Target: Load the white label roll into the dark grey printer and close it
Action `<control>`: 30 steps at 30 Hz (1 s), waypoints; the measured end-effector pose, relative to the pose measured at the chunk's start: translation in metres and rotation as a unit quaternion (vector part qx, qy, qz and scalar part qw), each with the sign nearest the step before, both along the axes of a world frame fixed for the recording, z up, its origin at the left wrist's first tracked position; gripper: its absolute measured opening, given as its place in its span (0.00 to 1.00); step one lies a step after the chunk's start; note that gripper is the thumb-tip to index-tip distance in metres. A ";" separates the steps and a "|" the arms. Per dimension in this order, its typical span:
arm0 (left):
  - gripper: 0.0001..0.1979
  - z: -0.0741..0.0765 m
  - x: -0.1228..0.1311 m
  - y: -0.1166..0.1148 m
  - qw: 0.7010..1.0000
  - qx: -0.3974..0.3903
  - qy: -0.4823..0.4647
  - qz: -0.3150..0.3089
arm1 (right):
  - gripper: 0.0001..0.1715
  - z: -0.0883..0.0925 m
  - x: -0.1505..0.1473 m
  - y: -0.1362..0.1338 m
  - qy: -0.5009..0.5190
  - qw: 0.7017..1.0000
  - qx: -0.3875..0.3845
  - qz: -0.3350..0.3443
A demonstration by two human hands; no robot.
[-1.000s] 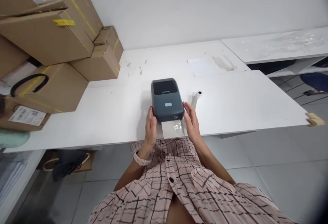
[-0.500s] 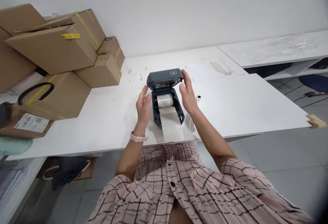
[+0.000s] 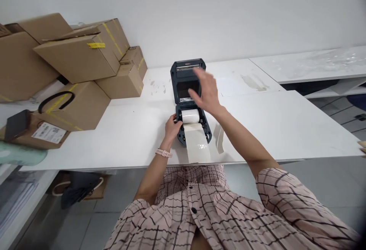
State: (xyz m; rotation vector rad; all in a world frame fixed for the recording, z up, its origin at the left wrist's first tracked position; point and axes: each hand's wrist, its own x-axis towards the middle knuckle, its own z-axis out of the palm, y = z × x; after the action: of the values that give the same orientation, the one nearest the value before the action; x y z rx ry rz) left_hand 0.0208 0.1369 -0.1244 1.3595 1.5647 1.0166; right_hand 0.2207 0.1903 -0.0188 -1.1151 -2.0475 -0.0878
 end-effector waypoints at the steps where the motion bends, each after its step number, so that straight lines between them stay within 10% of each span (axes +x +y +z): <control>1: 0.29 0.001 0.001 0.002 1.000 -0.001 0.021 0.005 | 0.46 -0.003 -0.003 -0.010 -0.029 0.998 -0.038 0.035; 11: 0.27 0.021 0.008 -0.001 0.983 -0.024 0.182 -0.024 | 0.62 -0.047 -0.029 0.004 -0.307 0.882 -0.351 0.073; 20: 0.30 0.018 0.007 -0.007 0.990 -0.005 0.142 -0.021 | 0.62 0.008 0.055 -0.022 -0.018 0.894 -0.337 0.294; 25: 0.30 0.011 0.006 -0.006 0.994 0.011 0.108 -0.009 | 0.60 0.011 0.108 -0.025 0.075 0.920 -0.334 0.188; 30: 0.30 0.007 0.006 -0.004 0.996 0.011 0.085 0.003 | 0.56 -0.029 0.113 0.004 0.080 0.927 -0.349 0.109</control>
State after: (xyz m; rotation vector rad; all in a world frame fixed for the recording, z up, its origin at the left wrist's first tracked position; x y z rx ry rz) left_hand 0.0267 0.1331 -0.1169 1.4895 1.6867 0.9449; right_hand 0.3333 0.1947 -0.0483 -1.2327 -2.0820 0.8790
